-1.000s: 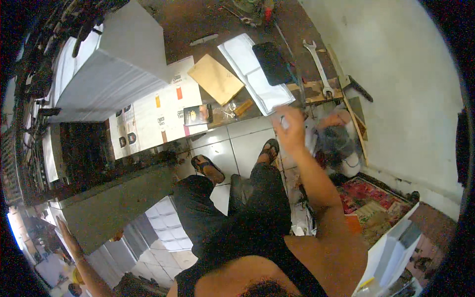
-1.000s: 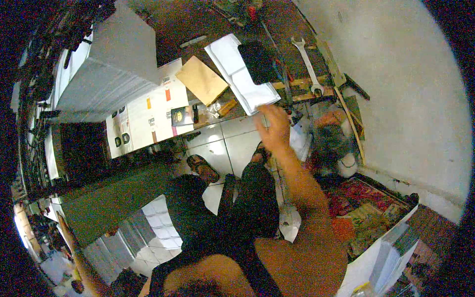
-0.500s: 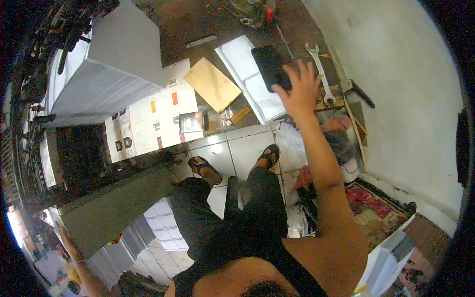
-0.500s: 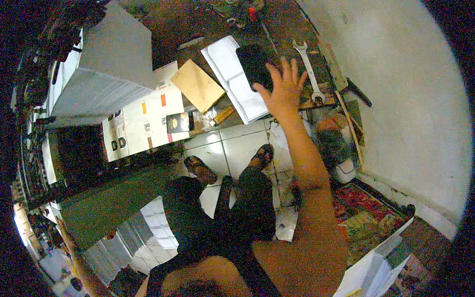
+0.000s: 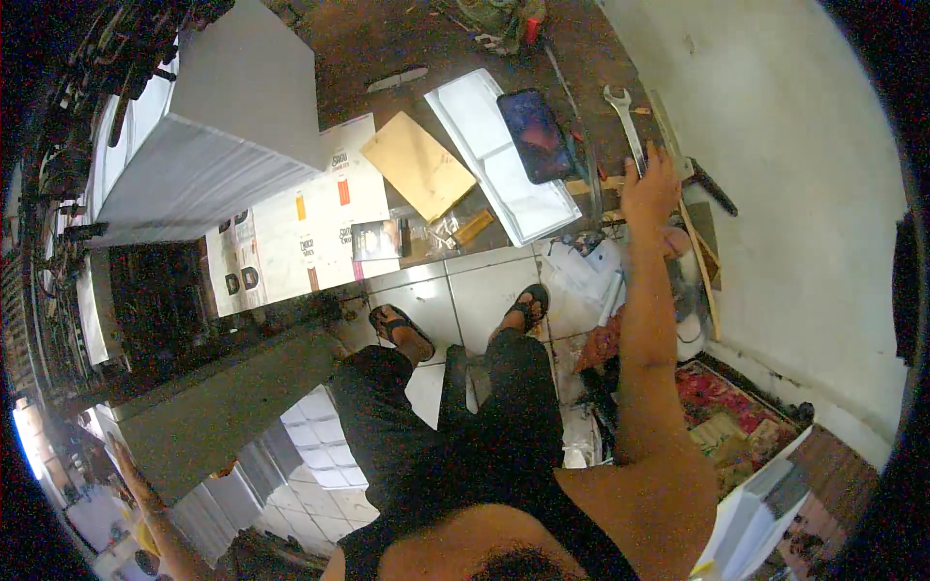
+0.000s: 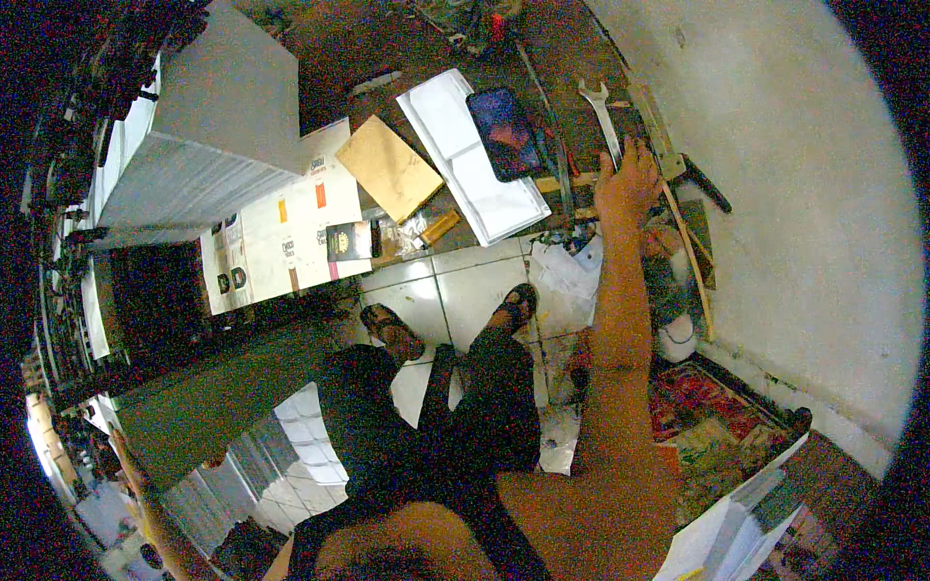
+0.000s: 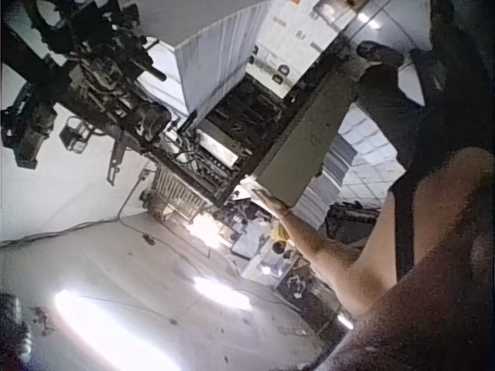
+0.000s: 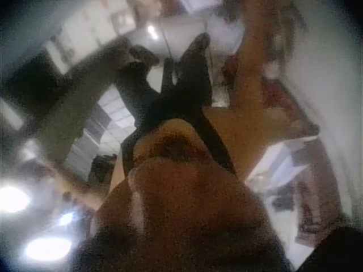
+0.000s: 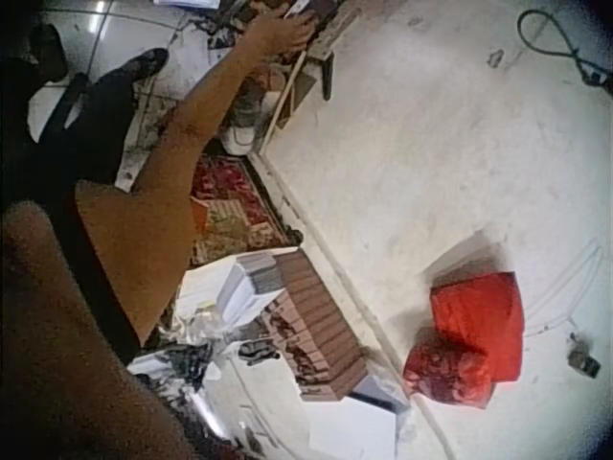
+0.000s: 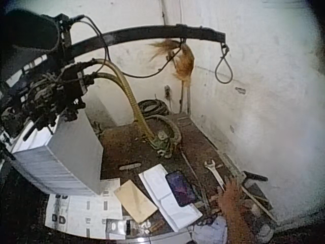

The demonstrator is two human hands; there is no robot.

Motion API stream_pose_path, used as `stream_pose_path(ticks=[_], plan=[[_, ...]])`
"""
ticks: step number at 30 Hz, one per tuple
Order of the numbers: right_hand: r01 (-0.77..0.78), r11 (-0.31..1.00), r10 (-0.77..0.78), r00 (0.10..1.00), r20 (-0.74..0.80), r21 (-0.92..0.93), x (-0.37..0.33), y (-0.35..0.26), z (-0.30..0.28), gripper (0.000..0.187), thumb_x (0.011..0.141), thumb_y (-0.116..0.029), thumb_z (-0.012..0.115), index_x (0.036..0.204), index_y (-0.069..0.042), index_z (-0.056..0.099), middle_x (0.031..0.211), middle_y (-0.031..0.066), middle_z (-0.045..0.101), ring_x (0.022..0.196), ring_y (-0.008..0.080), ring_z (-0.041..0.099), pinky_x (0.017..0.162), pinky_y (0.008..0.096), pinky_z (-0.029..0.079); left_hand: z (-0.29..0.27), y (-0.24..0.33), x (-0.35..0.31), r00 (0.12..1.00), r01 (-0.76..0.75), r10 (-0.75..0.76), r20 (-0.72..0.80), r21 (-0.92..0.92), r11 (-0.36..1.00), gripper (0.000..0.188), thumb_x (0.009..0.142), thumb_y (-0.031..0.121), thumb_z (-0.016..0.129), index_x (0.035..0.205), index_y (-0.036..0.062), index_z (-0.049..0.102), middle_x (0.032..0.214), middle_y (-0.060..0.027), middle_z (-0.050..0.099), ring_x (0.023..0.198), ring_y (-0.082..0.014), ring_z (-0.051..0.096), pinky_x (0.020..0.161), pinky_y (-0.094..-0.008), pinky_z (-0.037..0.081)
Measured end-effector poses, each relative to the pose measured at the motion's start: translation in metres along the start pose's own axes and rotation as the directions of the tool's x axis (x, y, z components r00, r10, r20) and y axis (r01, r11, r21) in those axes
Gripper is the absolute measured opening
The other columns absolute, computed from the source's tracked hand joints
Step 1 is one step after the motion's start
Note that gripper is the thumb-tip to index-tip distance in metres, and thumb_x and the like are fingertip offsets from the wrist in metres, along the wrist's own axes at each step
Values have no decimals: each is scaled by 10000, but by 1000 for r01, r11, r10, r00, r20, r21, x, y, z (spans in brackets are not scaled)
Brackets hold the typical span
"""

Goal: The person stands before a large industrial printing machine and uses a wrench to adjust a component near the paper intake area.

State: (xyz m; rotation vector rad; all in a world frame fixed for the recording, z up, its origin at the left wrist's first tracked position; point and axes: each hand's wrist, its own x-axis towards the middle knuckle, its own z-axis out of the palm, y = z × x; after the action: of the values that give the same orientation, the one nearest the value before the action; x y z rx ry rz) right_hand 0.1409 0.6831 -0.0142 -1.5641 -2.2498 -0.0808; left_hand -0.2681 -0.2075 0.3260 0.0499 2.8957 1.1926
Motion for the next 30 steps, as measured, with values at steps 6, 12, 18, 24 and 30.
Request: stream_pose_path(ticks=[6, 12, 18, 24, 30], plan=[[4, 1000, -3, 999, -44, 21, 1, 4, 7, 449, 945, -349, 650, 1325, -113, 615, 1406, 148, 567, 1317, 359, 506, 1104, 548, 355, 4, -1, 15, 1000, -22, 22, 12, 42, 999, 689, 1065, 474, 411, 1612, 93, 241, 1687, -93, 182, 1555, -255, 136, 1255, -430, 98], [3, 995, 8, 995, -104, 100, 12, 15, 10, 329, 902, -300, 715, 1150, -84, 691, 1202, 145, 665, 1143, 368, 599, 971, 500, 446, 6, -1, 40, 997, -65, 61, 41, 118, 991, 678, 1068, 469, 403, 1612, 96, 244, 1687, -91, 185, 1556, -256, 138, 1256, -426, 101], [155, 983, -158, 987, 24, 94, 22, 32, 30, 324, 909, -223, 655, 1160, -18, 634, 1137, 215, 655, 1049, 424, 612, 897, 511, 487, -16, -29, 26, 988, -154, 141, 63, 362, 919, 668, 1071, 465, 395, 1611, 100, 248, 1687, -88, 188, 1556, -257, 139, 1257, -422, 104], [228, 973, -229, 963, 139, 24, 37, 78, 64, 343, 918, -143, 571, 1200, 52, 572, 1042, 287, 639, 1004, 498, 598, 887, 547, 488, 17, 18, -9, 988, -104, 145, -53, 464, 880, 591, 1077, 424, 377, 1603, 169, 299, 1684, -99, 206, 1567, -306, 87, 1259, -426, 60], [374, 927, -367, 922, 123, -40, 68, 87, 68, 292, 903, -168, 615, 1108, 41, 617, 874, 232, 675, 891, 415, 650, 818, 530, 512, 33, 31, -40, 982, 100, 21, -187, 616, 781, 658, 1026, 464, 450, 1605, 191, 297, 1686, -167, 157, 1553, -391, 111, 1245, -508, 94]])
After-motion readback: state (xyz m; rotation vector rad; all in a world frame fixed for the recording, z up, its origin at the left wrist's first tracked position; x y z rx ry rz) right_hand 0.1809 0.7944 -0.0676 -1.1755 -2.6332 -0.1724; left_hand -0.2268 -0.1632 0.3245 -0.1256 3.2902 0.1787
